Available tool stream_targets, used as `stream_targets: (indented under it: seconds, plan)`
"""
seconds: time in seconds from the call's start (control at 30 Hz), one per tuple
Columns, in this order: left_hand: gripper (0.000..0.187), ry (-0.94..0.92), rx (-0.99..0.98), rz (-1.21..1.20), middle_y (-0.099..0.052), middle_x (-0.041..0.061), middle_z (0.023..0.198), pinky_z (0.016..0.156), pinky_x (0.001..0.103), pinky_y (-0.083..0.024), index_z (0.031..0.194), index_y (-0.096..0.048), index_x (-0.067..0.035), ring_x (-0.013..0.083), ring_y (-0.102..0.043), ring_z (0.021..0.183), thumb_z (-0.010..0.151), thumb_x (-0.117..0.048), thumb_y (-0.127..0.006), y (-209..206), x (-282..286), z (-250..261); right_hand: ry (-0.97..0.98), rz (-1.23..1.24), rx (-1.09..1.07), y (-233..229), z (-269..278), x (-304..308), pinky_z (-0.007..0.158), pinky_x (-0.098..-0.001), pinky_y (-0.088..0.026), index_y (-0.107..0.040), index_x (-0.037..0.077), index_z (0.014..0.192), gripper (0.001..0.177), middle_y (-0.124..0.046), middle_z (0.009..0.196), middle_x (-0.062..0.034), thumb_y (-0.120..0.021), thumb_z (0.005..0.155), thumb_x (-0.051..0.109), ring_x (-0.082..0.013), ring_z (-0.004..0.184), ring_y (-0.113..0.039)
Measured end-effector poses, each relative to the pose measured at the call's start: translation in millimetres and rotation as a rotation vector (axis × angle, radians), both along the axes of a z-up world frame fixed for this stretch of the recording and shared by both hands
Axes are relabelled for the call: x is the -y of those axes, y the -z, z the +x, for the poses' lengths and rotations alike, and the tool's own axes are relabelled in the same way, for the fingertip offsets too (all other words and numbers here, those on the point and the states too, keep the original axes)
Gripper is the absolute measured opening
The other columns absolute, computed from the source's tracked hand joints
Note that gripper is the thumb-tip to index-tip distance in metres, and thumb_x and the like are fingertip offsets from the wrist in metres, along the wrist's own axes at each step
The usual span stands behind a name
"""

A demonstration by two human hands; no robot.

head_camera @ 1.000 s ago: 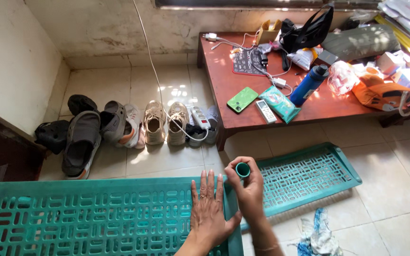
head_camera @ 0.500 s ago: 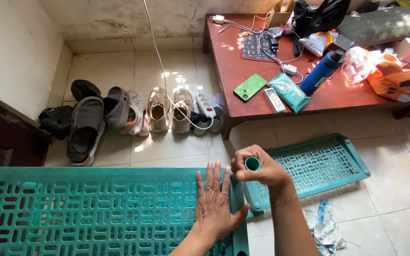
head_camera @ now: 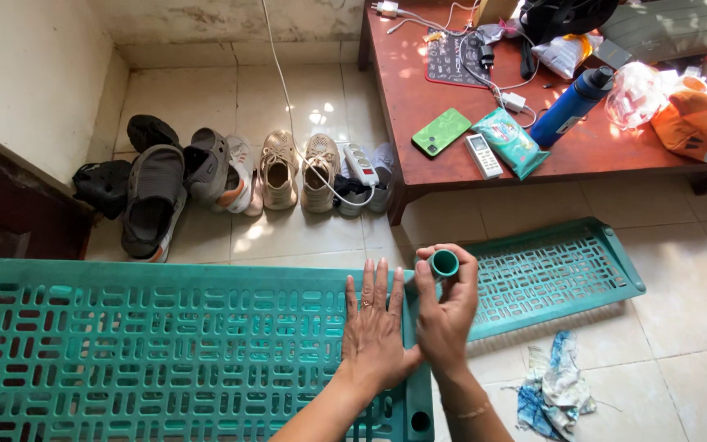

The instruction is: The person removes shoes from a stacked plastic stool, then disassembles the stool by pulling out the legs and separating the top tray from the base.

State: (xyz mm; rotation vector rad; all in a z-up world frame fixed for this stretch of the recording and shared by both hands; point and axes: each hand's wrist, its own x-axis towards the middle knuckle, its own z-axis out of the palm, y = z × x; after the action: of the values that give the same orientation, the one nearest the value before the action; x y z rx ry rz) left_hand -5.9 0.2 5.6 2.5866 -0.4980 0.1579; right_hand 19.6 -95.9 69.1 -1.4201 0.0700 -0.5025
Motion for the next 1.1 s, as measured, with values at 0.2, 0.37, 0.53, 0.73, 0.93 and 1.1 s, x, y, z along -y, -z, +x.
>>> stream_targets:
  seconds: [0.2, 0.37, 0.53, 0.73, 0.93, 1.1]
  plan:
    - [0.117, 0.009, -0.07, -0.019, -0.012, 0.029, 0.164, 0.12, 0.06, 0.008, 0.156, -0.022, 0.006, 0.0428, 0.002, 0.155, 0.074, -0.065, -0.065, 0.4, -1.1, 0.5, 0.216, -0.221, 0.07, 23.0, 31.7, -7.4, 0.062, -0.0214, -0.044, -0.054, 0.005, 0.087, 0.024, -0.059, 0.079, -0.0014, -0.075, 0.1, 0.008, -0.006, 0.07, -0.053]
    - [0.111, -0.002, 0.031, -0.044, -0.014, 0.031, 0.164, 0.121, 0.06, 0.007, 0.156, -0.023, 0.007, 0.0433, 0.001, 0.155, 0.083, -0.069, -0.058, 3.2, -0.8, 1.7, -0.191, 0.028, 0.008, 28.4, 39.2, 24.4, 0.054, -0.0212, -0.041, -0.056, 0.006, 0.079, 0.024, -0.058, 0.068, -0.0009, -0.073, 0.095, 0.004, -0.0059, 0.06, -0.052]
    - [0.11, 0.002, 0.03, -0.045, -0.015, 0.03, 0.164, 0.121, 0.06, 0.006, 0.156, -0.024, 0.007, 0.044, 0.0, 0.155, 0.085, -0.069, -0.057, 5.9, -2.0, 0.5, -0.844, 0.069, -0.128, 15.8, 60.9, 67.4, 0.058, -0.0222, -0.041, -0.054, 0.006, 0.078, 0.025, -0.059, 0.072, -0.0013, -0.076, 0.087, 0.001, -0.0065, 0.066, -0.053]
    - [0.11, 0.008, 0.026, -0.059, -0.016, 0.03, 0.164, 0.122, 0.06, 0.005, 0.156, -0.026, 0.007, 0.0445, -0.001, 0.156, 0.085, -0.07, -0.057, 2.3, -4.3, 0.3, -1.438, -0.057, -0.272, -11.2, 102.9, 82.7, 0.058, -0.0238, -0.039, -0.055, 0.005, 0.083, 0.034, -0.057, 0.073, 0.0, -0.089, 0.078, 0.009, -0.0075, 0.067, -0.052]
    - [0.11, -0.014, 0.009, -0.059, -0.015, 0.03, 0.164, 0.12, 0.061, 0.004, 0.156, -0.026, 0.006, 0.0437, -0.001, 0.155, 0.081, -0.066, -0.062, 2.0, -0.9, 2.2, -0.748, -0.089, -0.212, -13.0, 53.8, 61.9, 0.07, -0.0223, -0.05, -0.061, 0.004, 0.099, 0.027, -0.064, 0.085, 0.0002, -0.08, 0.08, 0.008, -0.0072, 0.079, -0.062]
    - [0.115, -0.002, -0.044, -0.02, -0.012, 0.029, 0.166, 0.121, 0.06, 0.006, 0.159, -0.022, 0.004, 0.0429, 0.002, 0.156, 0.075, -0.062, -0.067, -0.8, -2.6, 0.3, -0.044, -0.041, 0.001, 19.6, 6.3, 3.7, 0.077, -0.0208, -0.051, -0.059, 0.007, 0.102, 0.011, -0.065, 0.096, -0.0004, -0.068, 0.097, 0.009, -0.0045, 0.085, -0.06]
